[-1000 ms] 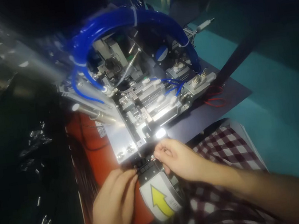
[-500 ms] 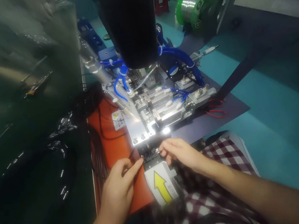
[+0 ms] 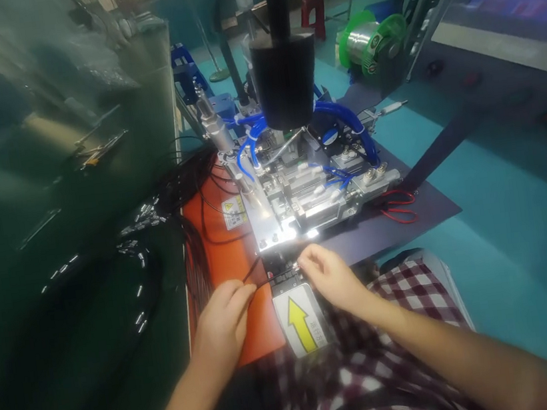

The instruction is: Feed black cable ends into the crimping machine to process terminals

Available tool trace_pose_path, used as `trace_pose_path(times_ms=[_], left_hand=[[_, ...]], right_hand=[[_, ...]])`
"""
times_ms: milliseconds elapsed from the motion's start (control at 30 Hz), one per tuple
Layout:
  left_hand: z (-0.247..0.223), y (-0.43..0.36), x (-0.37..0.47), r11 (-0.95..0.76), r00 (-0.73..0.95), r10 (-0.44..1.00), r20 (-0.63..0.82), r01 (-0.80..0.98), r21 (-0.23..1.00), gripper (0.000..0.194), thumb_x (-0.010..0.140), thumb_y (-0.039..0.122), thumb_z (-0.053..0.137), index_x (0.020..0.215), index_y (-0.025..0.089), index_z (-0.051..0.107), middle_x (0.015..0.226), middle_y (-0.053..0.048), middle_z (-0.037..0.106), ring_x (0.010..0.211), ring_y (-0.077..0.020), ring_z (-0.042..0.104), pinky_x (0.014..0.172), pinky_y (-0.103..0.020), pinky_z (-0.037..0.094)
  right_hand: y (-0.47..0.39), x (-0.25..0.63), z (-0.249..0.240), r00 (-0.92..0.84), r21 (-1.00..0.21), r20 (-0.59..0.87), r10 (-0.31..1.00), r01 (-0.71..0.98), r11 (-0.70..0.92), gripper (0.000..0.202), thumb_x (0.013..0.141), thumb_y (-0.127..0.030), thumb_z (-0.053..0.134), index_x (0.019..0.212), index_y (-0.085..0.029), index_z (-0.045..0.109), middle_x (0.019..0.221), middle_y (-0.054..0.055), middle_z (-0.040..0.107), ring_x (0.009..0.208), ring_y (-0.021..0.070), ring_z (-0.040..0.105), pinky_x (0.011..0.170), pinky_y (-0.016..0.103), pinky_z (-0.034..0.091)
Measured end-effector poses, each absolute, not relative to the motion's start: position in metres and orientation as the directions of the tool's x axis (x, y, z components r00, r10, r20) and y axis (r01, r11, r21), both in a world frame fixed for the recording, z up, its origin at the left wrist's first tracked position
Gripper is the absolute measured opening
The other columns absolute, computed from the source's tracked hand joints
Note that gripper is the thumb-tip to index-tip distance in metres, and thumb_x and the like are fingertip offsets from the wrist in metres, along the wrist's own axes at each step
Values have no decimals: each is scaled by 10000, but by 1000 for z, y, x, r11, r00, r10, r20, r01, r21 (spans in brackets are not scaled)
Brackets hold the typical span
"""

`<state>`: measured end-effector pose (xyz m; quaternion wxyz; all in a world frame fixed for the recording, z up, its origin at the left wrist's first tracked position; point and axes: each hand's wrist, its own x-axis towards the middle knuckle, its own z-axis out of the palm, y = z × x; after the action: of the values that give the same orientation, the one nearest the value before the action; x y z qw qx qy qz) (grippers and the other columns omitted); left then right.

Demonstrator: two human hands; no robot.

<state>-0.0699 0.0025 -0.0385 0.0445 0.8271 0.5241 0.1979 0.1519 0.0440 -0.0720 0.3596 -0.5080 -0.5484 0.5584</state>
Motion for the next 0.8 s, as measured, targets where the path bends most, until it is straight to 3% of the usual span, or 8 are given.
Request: trace_pose_path(times_ms=[367, 600, 800], left_hand=[[-46, 1, -85, -449, 375, 888, 266, 833, 323, 365, 947, 151, 330, 1096, 191, 661, 899, -45, 579, 782, -122, 590, 693, -211, 503], [-41, 3, -85, -427, 358, 897, 258, 854, 299, 329, 944, 190, 384, 1069, 217, 687, 860, -27, 528, 709, -112, 559, 618, -202, 470], [-40, 4, -86, -440, 371, 892, 258, 844, 308, 327, 954, 206, 380, 1051, 204, 692, 845, -23, 540, 708, -105, 568, 631, -192, 472]], right_hand=[[47, 152, -73, -261, -974, -209, 942, 142, -177, 212, 882, -342, 480, 714, -215, 448, 517, -72, 454, 483, 123, 472, 509, 245, 362], [49, 150, -75, -266, -970, -241, 934, 98, -222, 222, 867, -349, 510, 704, -202, 473, 491, -74, 461, 462, 111, 440, 512, 244, 366], [38, 180, -82, -101, -970, -239, 966, 64, -234, 349, 823, -489, 559, 655, -198, 464, 548, -67, 406, 467, 93, 366, 473, 236, 286]])
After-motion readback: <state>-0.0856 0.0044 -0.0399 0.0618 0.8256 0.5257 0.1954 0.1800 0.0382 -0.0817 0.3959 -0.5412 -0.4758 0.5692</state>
